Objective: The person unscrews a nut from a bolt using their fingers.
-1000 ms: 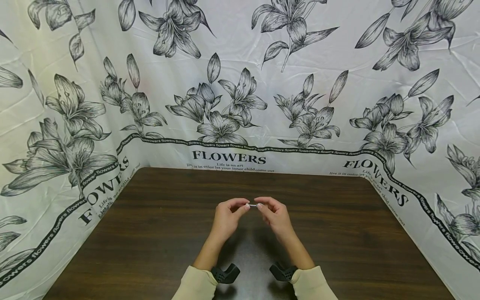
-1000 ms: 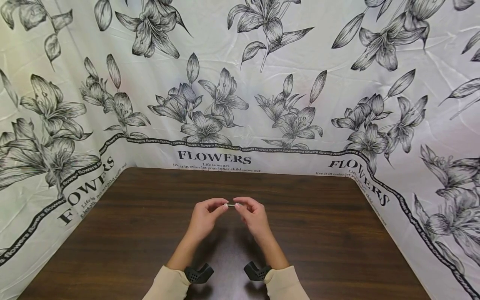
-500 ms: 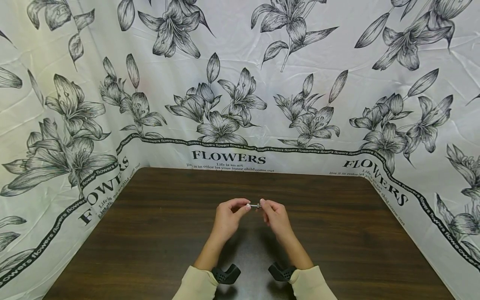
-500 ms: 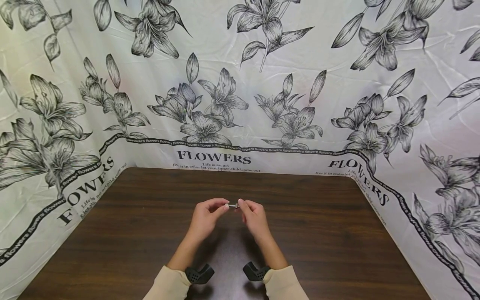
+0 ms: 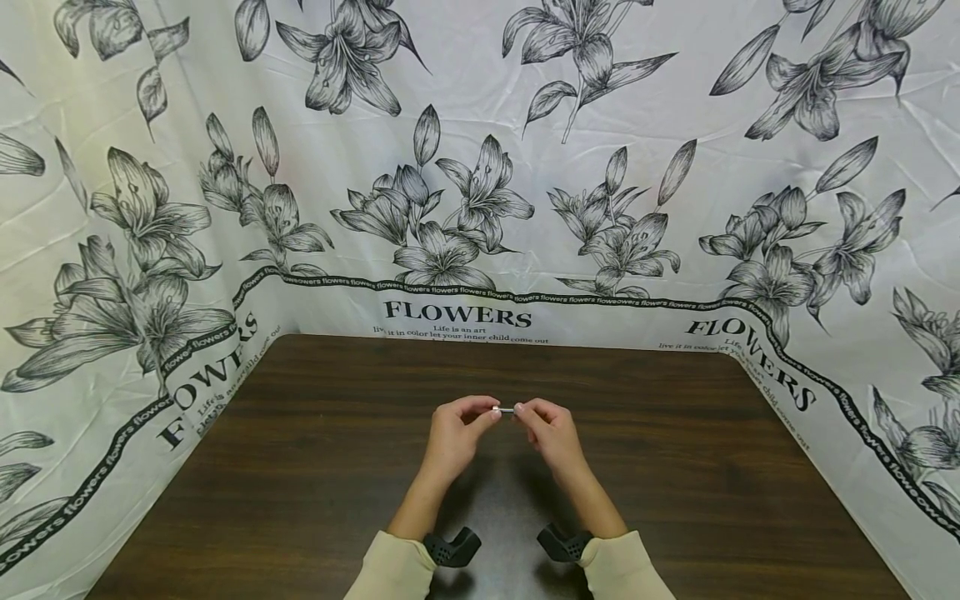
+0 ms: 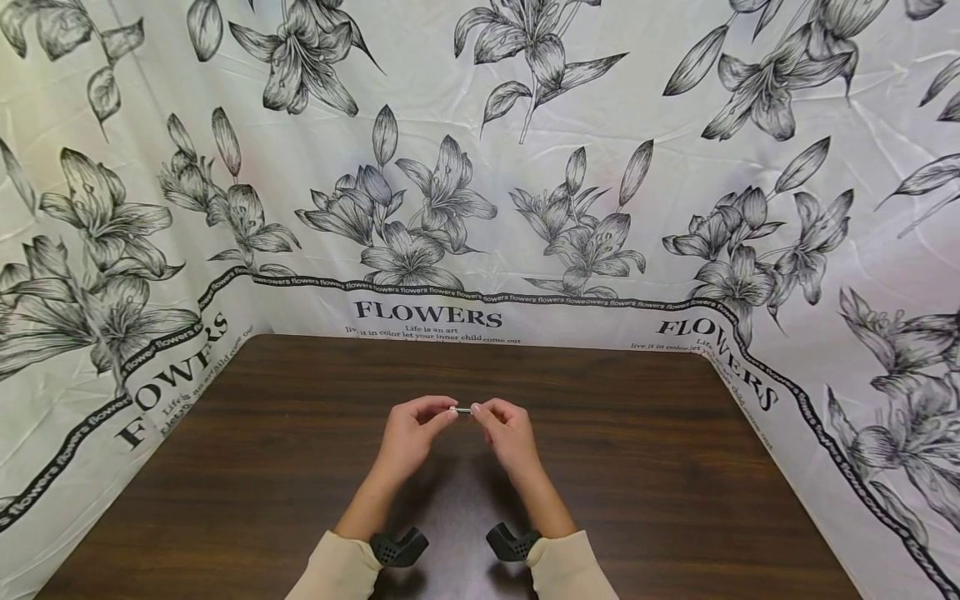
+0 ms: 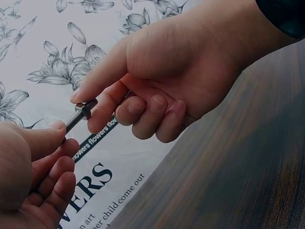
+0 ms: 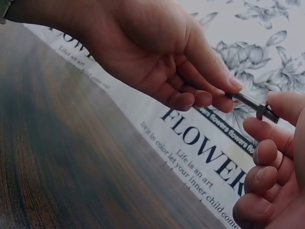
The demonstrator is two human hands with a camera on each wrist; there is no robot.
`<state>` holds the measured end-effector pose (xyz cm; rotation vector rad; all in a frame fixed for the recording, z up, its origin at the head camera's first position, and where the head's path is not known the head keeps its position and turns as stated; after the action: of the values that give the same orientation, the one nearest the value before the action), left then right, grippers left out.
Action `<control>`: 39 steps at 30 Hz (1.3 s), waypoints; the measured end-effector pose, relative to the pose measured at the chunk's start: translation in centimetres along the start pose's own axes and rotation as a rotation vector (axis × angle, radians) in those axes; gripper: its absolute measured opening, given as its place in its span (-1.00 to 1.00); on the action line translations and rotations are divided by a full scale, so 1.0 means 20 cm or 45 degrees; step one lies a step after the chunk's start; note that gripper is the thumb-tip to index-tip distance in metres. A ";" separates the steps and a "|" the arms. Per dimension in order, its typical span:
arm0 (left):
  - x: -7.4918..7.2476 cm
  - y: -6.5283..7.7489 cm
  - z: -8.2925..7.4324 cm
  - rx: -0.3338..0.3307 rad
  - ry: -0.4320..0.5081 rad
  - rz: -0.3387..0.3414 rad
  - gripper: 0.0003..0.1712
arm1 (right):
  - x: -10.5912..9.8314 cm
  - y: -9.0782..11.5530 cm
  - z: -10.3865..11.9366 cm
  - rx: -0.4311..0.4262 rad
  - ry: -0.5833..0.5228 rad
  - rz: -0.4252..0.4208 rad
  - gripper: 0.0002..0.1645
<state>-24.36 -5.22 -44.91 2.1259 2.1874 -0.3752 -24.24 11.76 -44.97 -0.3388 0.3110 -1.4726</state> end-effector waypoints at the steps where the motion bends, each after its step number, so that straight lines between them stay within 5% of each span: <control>1: 0.00 0.00 0.00 -0.001 0.003 -0.001 -0.87 | 0.00 0.00 0.02 0.001 -0.006 0.004 -0.76; 5: 0.00 0.00 0.00 -0.006 0.024 -0.003 -0.87 | 0.01 0.01 0.11 -0.009 -0.025 0.035 -0.80; 25: -0.01 -0.01 -0.01 -0.036 0.044 -0.006 -0.88 | 0.00 0.02 0.10 -0.208 -0.152 0.126 -0.75; 39: -0.01 0.00 -0.01 -0.037 0.052 -0.008 -0.88 | 0.00 0.02 0.09 -0.152 -0.114 0.124 -0.74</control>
<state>-24.43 -5.35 -44.68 2.1308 2.2071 -0.3010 -23.14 11.83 -43.43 -0.4781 0.3398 -1.3425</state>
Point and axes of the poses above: each hand's wrist, its own y-axis away from the middle knuckle, its own x-axis out of the palm, z = x × y, the point moved 1 cm from there along -y, towards the middle knuckle, and after that the axes turned 13 degrees about -x, right-handed, at the moved point
